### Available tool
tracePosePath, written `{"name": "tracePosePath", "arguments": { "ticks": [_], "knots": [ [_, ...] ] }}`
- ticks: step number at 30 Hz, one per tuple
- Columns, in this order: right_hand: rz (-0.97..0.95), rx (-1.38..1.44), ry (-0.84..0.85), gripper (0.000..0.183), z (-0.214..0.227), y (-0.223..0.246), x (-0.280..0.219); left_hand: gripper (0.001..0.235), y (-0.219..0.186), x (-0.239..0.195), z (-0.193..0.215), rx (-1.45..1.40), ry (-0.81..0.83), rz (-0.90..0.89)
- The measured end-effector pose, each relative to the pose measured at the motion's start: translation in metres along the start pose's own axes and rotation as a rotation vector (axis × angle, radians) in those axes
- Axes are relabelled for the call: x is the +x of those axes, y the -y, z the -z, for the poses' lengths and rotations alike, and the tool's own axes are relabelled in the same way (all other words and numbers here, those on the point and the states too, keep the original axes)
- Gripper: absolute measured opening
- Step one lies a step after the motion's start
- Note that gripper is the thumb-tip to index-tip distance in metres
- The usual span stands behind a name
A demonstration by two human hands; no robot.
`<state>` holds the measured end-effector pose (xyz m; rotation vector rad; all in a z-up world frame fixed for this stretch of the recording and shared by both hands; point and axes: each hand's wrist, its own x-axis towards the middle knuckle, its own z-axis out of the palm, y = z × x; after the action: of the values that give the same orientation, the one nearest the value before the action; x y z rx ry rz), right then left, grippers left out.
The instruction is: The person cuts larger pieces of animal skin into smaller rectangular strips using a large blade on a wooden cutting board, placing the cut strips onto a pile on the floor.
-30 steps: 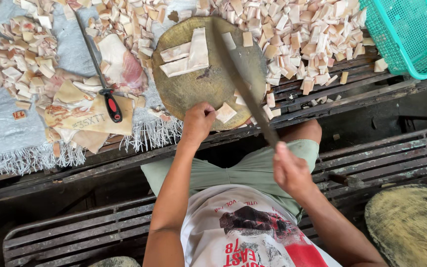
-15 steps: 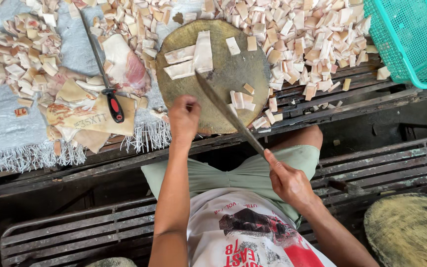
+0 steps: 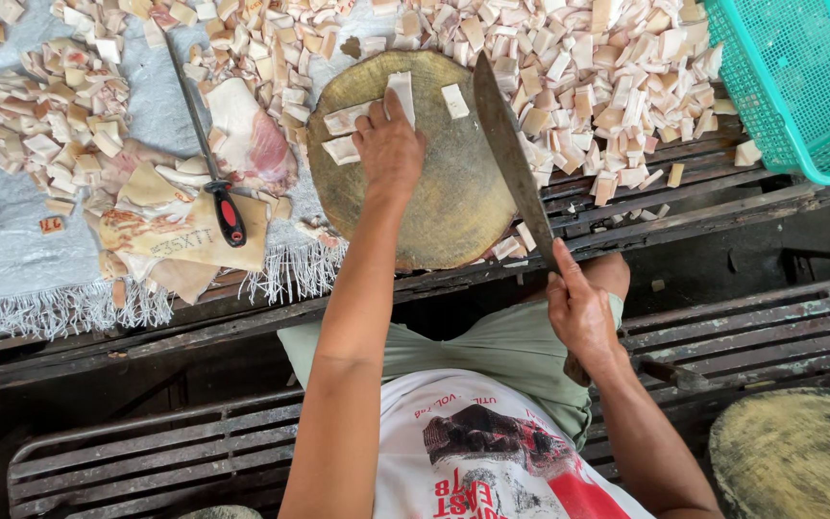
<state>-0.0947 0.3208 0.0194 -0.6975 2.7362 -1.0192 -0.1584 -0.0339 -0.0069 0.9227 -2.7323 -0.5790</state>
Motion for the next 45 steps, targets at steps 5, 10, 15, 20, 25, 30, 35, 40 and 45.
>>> {"name": "tracePosePath", "arguments": {
  "ticks": [5,10,15,20,25,30,35,40,45],
  "knots": [
    [-0.177,0.099,0.06,0.057,-0.003,0.01,-0.002,0.074,0.005,0.011,0.002,-0.086,0.161,0.038],
    [-0.052,0.298,-0.01,0.059,-0.001,0.008,-0.005,0.059,0.012,-0.015,0.002,-0.233,0.145,-0.082],
    [-0.04,0.318,-0.038,0.06,-0.001,0.014,-0.014,0.062,0.007,-0.08,0.008,-0.404,0.045,-0.406],
    [-0.087,0.18,0.0,0.058,-0.004,0.019,-0.028,0.054,0.018,-0.143,0.021,-0.295,0.251,-0.57],
    [-0.008,0.097,0.077,0.062,-0.015,0.02,-0.037,0.045,0.03,-0.153,0.027,-0.261,0.235,-0.621],
    [0.057,0.012,0.083,0.06,-0.018,0.02,-0.035,0.039,0.039,-0.16,0.031,-0.183,0.148,-0.663],
    [0.152,0.018,0.057,0.06,-0.012,0.025,-0.026,0.04,0.057,-0.165,0.033,-0.162,0.085,-0.749],
    [0.151,0.025,-0.086,0.058,0.014,0.03,-0.031,0.038,0.069,-0.169,0.029,-0.122,0.066,-0.808],
    [0.497,-0.003,-0.403,0.062,0.034,0.024,-0.037,0.036,0.07,-0.167,0.025,-0.113,0.054,-0.825]
  ]
}}
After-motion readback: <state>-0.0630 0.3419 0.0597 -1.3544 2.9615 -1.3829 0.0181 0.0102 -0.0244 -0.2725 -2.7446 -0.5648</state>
